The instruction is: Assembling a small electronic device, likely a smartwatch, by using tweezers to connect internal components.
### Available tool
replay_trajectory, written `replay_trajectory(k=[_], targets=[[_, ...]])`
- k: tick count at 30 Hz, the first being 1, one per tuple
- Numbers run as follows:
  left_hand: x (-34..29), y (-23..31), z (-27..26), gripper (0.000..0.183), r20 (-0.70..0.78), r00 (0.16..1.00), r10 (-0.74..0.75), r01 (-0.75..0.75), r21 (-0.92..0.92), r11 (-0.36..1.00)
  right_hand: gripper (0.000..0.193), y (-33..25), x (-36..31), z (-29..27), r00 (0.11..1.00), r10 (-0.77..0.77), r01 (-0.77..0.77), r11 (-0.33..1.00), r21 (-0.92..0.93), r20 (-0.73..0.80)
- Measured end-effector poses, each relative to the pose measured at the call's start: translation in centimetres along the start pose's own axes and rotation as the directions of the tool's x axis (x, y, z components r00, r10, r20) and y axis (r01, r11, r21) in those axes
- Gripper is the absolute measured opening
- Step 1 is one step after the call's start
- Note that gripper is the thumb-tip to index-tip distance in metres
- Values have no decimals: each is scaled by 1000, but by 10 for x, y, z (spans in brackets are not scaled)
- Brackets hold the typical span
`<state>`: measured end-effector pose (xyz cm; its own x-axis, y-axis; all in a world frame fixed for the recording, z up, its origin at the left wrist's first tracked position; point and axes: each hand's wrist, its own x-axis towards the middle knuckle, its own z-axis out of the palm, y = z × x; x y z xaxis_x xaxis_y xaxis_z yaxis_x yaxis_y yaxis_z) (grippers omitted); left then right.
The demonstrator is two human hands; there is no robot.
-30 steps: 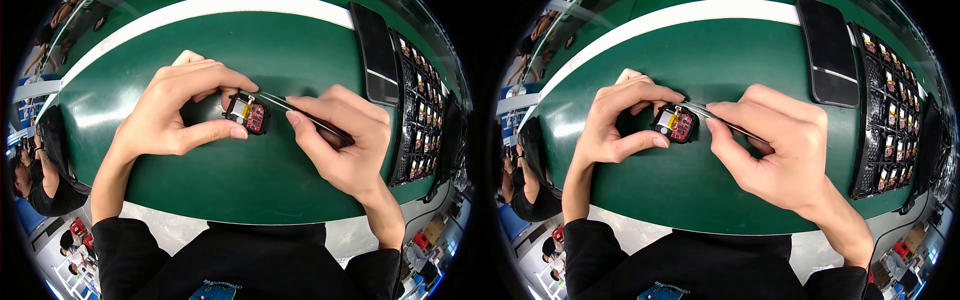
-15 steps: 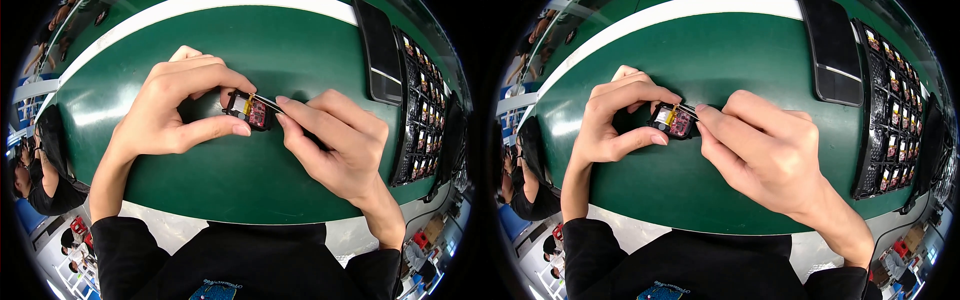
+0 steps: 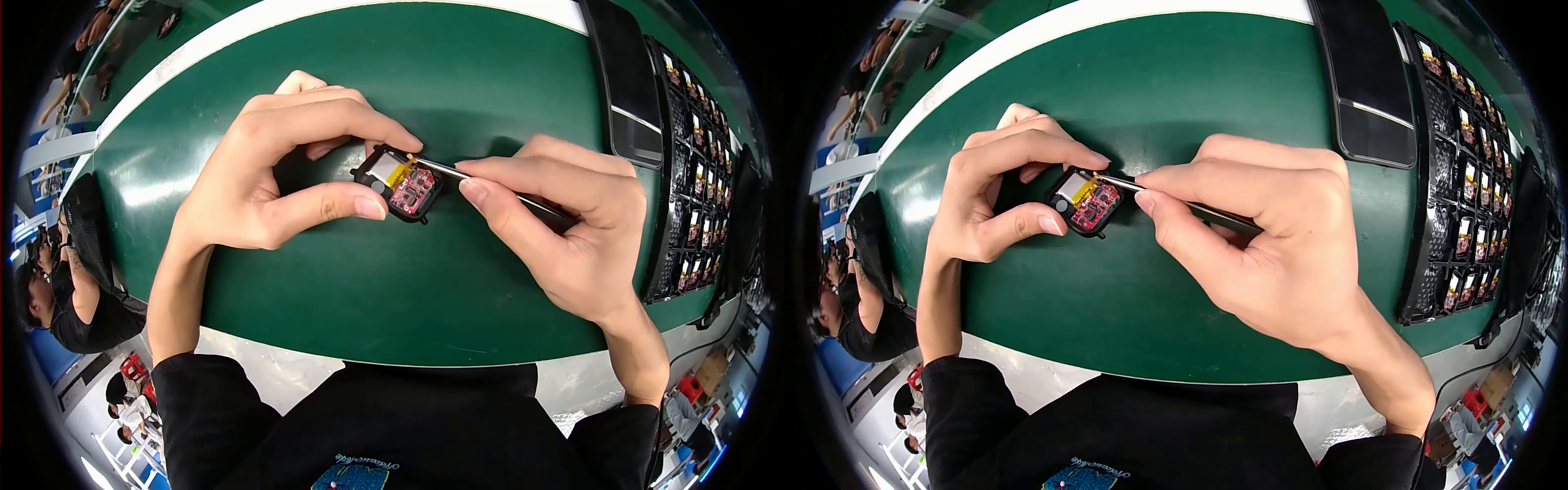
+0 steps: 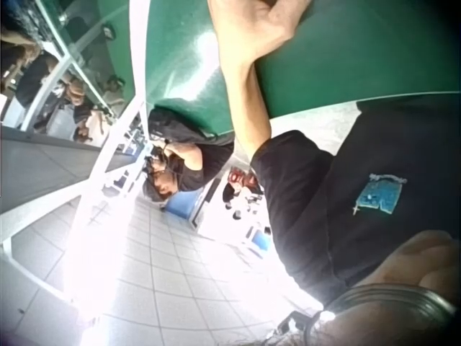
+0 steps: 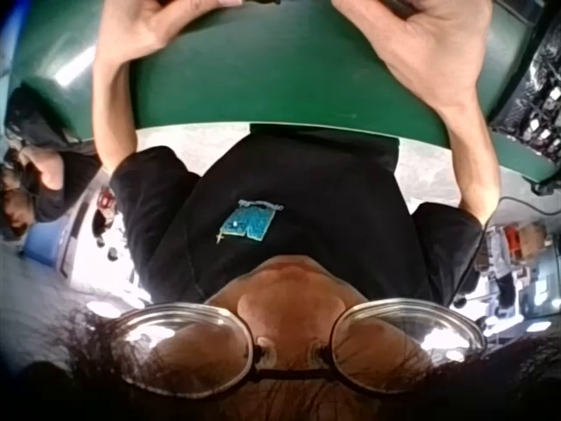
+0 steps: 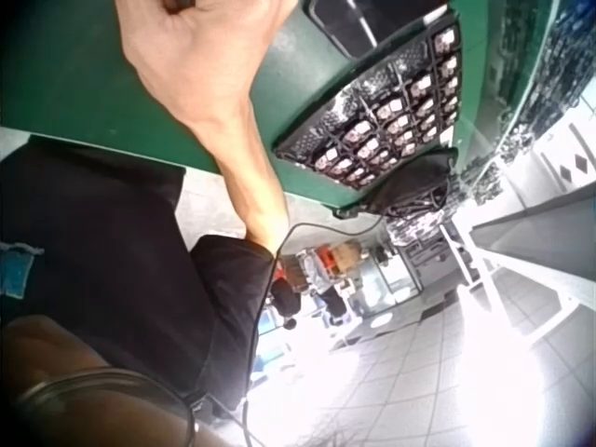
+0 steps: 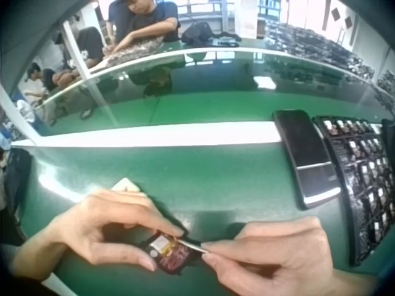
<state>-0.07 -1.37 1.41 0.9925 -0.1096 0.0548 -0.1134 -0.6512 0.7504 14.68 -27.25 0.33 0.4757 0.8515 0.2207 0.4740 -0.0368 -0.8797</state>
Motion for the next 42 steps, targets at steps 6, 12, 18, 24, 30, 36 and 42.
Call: replay_trajectory(k=[6,12,18,24,30,36,42], targets=[[2,0,-2,64,34,999,14,-14,12,1000,14,1,1,-2,1000,-7,7,1000,-18,18],[3,-1,0,62,30,997,71,-72,36,997,14,2,1,-2,999,-7,8,1000,-21,31],[2,0,0,62,38,997,69,-71,55,996,13,1,1,-1,1000,6,-5,1000,-27,31],[3,1,0,58,30,997,76,-78,72,994,14,3,2,0,998,-43,46,997,-59,38],[3,0,2,52,32,990,136,-138,99,985,15,6,0,3,997,-79,80,995,-61,23],[2,0,3,51,19,989,147,-149,114,982,16,3,0,1,998,-62,64,995,-73,25],[1,0,4,53,19,992,125,-126,94,988,16,4,-2,2,995,-96,95,992,-80,-7]])
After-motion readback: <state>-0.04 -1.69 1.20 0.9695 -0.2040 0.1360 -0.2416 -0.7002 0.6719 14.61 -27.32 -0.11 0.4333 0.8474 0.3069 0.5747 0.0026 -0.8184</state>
